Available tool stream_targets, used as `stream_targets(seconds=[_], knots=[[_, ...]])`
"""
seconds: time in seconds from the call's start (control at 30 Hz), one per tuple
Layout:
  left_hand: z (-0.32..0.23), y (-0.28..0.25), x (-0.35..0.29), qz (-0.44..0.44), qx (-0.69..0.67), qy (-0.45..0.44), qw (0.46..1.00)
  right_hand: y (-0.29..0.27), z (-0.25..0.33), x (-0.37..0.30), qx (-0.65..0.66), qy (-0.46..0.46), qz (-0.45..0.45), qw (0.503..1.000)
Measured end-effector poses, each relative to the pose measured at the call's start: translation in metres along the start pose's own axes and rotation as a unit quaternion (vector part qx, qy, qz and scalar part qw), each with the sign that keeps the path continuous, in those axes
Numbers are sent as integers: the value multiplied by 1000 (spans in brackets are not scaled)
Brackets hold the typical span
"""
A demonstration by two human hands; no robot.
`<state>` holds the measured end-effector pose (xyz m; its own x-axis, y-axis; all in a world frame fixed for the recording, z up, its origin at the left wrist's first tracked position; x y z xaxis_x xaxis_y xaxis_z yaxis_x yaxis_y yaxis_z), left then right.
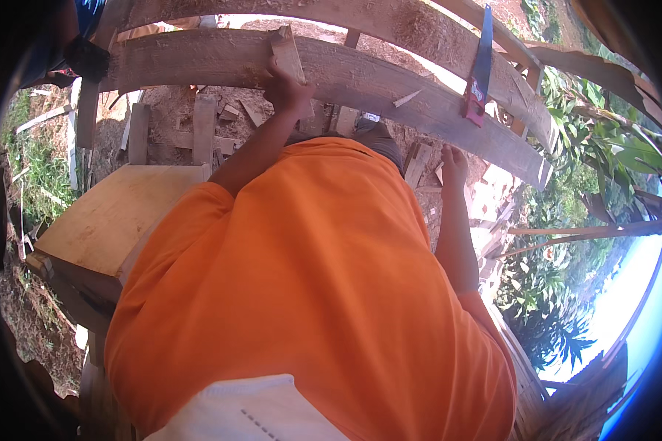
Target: The person sits on the ground and uses a hand saw to cut a piece of wood that is resting on a wooden beam. The person holds the wood steady with one hand while sawing with the other.
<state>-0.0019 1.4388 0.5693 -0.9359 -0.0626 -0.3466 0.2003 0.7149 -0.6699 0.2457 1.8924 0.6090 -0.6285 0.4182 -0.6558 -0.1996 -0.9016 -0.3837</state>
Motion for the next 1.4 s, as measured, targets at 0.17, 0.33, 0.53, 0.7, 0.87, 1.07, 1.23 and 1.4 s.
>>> stream_targets(seconds=[0.17, 0.33, 0.53, 0.7, 0.87, 1.07, 1.23, 1.4], knots=[[12, -20, 18, -77, 11, 151, 985, -39, 77, 96, -271, -208, -48, 938], [20, -24, 3, -85, 108, 62, 989, -32, 105, 150, -522, -295, -41, 799], [-10, -36, 1, -58, 140, 164, 975, -52, 107, 177, -496, -278, 23, 822], [-24, -45, 41, 1, 142, 208, 968, -83, 100, 197, -414, -269, -72, 867], [-27, -47, 77, -20, 171, 259, 950, -101, 95, 198, -514, -173, -162, 825], [-16, -43, 70, -43, 156, 258, 952, -79, 76, 189, -438, -57, -63, 895], [-11, -44, 63, -112, 125, 244, 955, -78, 56, 197, -502, -41, -30, 863], [-7, -45, 65, -142, 131, 257, 947, -70, 87, 176, -440, -135, -20, 888]])
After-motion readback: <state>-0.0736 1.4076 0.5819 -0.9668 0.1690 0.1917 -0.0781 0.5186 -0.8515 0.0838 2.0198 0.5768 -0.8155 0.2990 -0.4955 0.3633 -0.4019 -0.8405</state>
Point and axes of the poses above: each hand's wrist, its own x-axis towards the middle knuckle, its own y-axis out of the palm, z = x × y, the point moved 8 cm from there along x, towards the middle knuckle, and after that the axes turned 15 degrees about z, right-handed, at the moved point
